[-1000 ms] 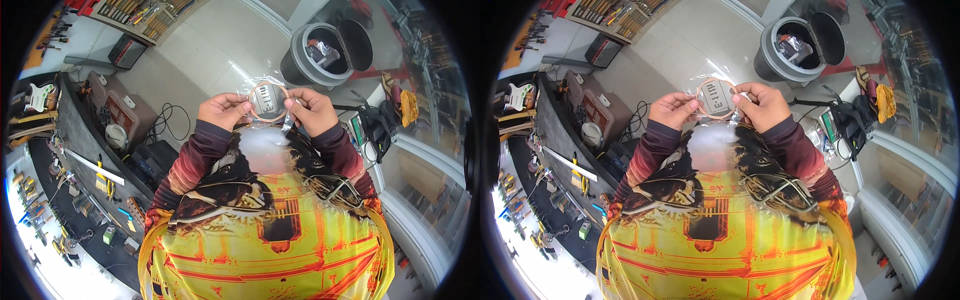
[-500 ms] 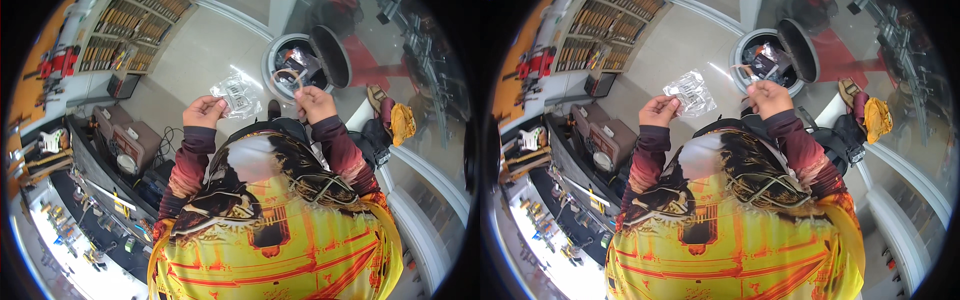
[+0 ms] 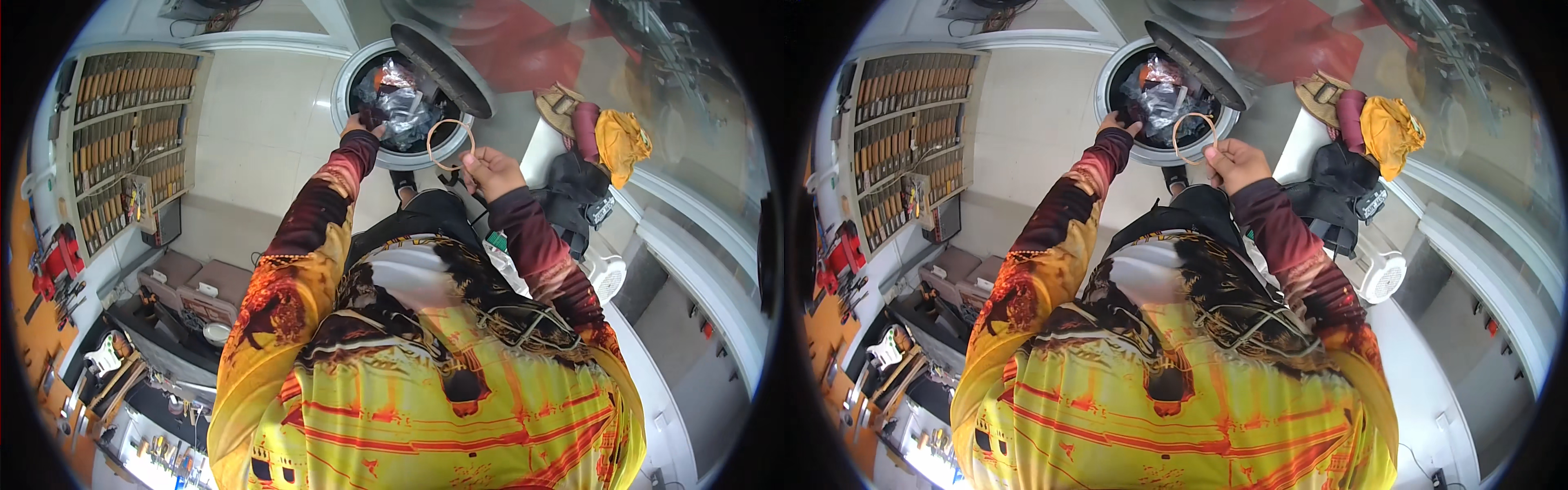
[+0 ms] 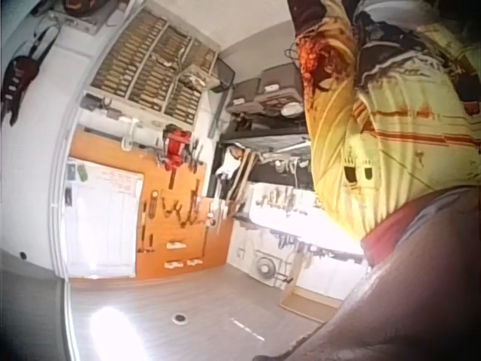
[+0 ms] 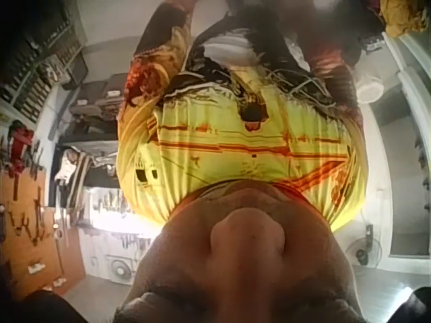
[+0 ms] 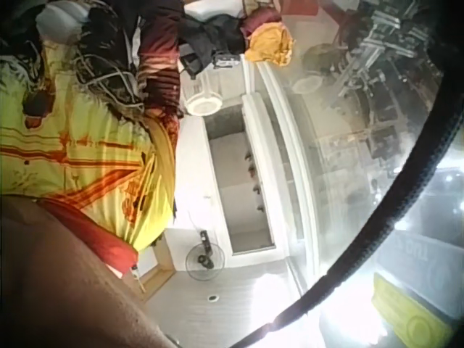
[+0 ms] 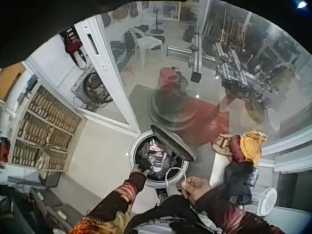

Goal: The person removes a new guitar string from its package, uncoils it, and threads it through the bridge pin hole on an acoustic guitar. They then pull the string to the headstock, insert it through the tuning post, and wind the tuning peg using a handheld string winder.

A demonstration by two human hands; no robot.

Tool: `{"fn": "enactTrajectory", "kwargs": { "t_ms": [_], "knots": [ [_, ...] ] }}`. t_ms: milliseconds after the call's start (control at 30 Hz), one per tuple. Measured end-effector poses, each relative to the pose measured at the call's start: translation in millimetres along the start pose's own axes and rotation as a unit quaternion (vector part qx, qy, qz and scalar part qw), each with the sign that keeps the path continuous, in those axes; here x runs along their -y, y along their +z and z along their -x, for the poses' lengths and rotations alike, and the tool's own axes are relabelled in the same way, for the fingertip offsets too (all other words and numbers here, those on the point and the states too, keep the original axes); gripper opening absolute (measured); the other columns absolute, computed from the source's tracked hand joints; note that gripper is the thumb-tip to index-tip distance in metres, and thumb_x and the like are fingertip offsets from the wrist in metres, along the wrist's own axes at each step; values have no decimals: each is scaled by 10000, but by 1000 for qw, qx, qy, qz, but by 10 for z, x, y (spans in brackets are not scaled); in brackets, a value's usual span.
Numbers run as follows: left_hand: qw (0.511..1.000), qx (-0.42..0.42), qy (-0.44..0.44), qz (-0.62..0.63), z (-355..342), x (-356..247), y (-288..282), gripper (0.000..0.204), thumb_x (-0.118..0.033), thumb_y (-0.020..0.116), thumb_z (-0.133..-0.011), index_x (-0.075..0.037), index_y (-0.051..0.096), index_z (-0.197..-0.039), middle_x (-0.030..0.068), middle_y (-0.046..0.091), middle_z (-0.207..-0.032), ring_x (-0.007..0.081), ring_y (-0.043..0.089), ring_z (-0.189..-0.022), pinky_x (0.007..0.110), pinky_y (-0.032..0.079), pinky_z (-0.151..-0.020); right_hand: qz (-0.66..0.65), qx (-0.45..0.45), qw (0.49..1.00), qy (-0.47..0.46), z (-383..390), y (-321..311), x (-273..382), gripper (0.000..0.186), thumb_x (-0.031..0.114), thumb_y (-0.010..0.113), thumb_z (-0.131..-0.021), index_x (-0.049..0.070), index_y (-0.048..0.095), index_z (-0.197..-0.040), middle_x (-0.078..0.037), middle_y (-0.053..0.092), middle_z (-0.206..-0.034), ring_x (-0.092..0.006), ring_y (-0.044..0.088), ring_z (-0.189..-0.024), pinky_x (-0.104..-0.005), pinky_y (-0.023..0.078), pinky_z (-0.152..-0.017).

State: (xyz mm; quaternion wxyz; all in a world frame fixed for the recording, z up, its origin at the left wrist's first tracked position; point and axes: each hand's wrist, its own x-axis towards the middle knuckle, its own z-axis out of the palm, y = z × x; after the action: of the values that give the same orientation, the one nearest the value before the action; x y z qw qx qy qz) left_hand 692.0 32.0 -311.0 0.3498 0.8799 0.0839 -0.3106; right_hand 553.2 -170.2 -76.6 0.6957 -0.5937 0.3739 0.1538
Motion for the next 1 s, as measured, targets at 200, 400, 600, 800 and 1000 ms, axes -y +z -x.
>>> {"fn": "enactTrajectory", "kwargs": {
  "t_ms": [200, 400, 600, 800, 1000],
  "knots": [
    [813, 361, -65, 452, 1034, -843, -902, 492, -380, 566, -1007, -14, 529, -1333, 140, 664, -1151, 234, 691, -961, 409, 585, -839, -26, 125, 991, 49, -418, 128, -141, 241, 201, 647, -974, -38, 625, -956, -40, 602, -704, -106, 533, -572, -251, 446, -543],
    [891, 146, -96, 420, 1559, -423, -1217, 316, -267, 544, -1030, -27, 620, -1221, 78, 701, -862, 215, 723, -787, 359, 617, -729, 132, 217, 967, -8, -1189, 398, -520, 229, 241, 656, -954, 24, 682, -1023, -45, 646, -736, -108, 582, -603, -259, 486, -588],
    [880, 73, -131, 451, 2197, -330, -1680, 323, -275, 545, -1028, -27, 622, -1220, 89, 693, -859, 248, 736, -813, 354, 625, -700, 573, -67, 817, -23, -3114, -185, -1672, 415, 436, 555, -936, 65, 733, -991, -145, 720, -1076, -312, 683, -1034, -459, 515, -874],
    [781, 10, -124, 612, 2949, -155, -1722, 428, -313, 501, -1041, 30, 521, -1296, 108, 692, -889, 298, 733, -869, 375, 626, -721, 548, -111, 825, 84, -3239, 192, -1427, 499, 381, 736, -806, 8, 701, -1137, -179, 712, -1122, -280, 675, -1065, -364, 503, -934],
    [806, -17, -78, 586, 3625, 43, -1718, 416, -298, 481, -1051, 35, 549, -1290, 85, 661, -883, 278, 737, -824, 340, 627, -678, 256, 393, 851, -238, -963, 1358, -138, 417, 274, 611, -992, 19, 576, -1320, -99, 658, -1205, -153, 623, -1024, -282, 493, -898]
  ]
}}
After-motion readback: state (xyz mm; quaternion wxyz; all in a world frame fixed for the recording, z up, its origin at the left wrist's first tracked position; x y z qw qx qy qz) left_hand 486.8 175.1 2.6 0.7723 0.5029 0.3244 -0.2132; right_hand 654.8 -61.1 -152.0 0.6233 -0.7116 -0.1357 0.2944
